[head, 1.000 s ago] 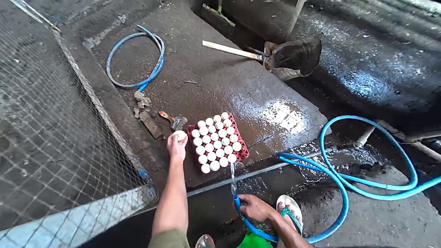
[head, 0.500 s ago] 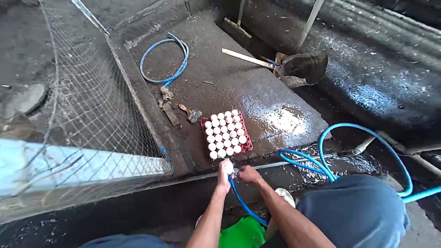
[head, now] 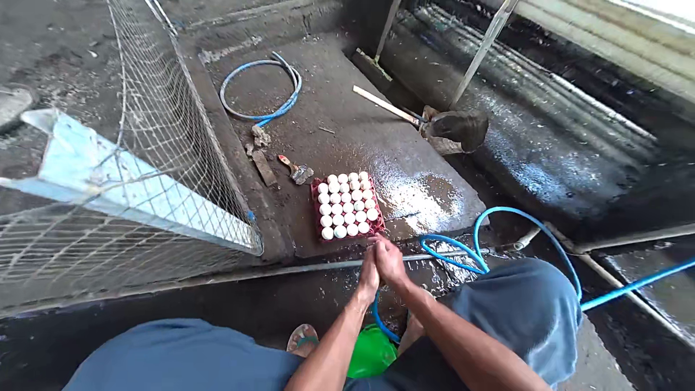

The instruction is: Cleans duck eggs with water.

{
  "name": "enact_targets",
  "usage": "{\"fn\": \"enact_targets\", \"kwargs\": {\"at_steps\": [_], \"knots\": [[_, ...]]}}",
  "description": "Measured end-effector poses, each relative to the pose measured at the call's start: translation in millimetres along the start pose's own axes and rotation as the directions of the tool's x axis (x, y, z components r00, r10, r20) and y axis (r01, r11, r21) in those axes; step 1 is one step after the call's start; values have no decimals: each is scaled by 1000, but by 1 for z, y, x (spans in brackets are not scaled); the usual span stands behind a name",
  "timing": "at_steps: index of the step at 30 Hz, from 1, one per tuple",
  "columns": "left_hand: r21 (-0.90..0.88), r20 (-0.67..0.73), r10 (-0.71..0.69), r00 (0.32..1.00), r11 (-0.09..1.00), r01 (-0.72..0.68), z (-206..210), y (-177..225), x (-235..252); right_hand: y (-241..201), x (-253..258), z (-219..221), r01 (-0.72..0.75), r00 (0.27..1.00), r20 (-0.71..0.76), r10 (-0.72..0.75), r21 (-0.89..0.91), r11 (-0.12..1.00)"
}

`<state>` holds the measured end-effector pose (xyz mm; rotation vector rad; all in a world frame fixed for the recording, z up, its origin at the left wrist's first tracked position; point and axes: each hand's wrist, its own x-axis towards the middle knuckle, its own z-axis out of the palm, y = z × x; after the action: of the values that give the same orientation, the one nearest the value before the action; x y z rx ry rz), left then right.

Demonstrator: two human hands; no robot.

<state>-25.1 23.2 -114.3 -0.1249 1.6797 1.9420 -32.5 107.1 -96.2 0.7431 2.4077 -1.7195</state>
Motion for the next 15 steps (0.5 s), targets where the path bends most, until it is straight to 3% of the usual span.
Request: {"fn": "enact_targets", "kwargs": {"at_steps": [2, 4, 6, 9, 13, 15], "knots": [[51, -117, -35, 993, 998, 41, 10, 8, -9, -2, 7, -5, -120, 992, -26, 124, 125, 985], [21, -163, 78, 984, 997, -75, 9, 5, -11, -8, -13, 2, -39, 999, -11, 40, 83, 996], [25, -160, 105, 982, 994, -103, 8, -5, -9, 2, -24, 4, 83, 996, 39, -85, 42, 996], [103, -135, 59, 989, 994, -45, 7, 5, -19, 4, -11, 3, -50, 998, -33, 56, 161, 986], [41, -169, 98, 981, 995, -93, 8, -2, -19, 7, -32, 9, 71, 997, -8, -71, 189, 979], [98, -136, 37, 990, 995, -24, 8, 6, -22, 11, -12, 2, -27, 999, -15, 31, 232, 972]]}}
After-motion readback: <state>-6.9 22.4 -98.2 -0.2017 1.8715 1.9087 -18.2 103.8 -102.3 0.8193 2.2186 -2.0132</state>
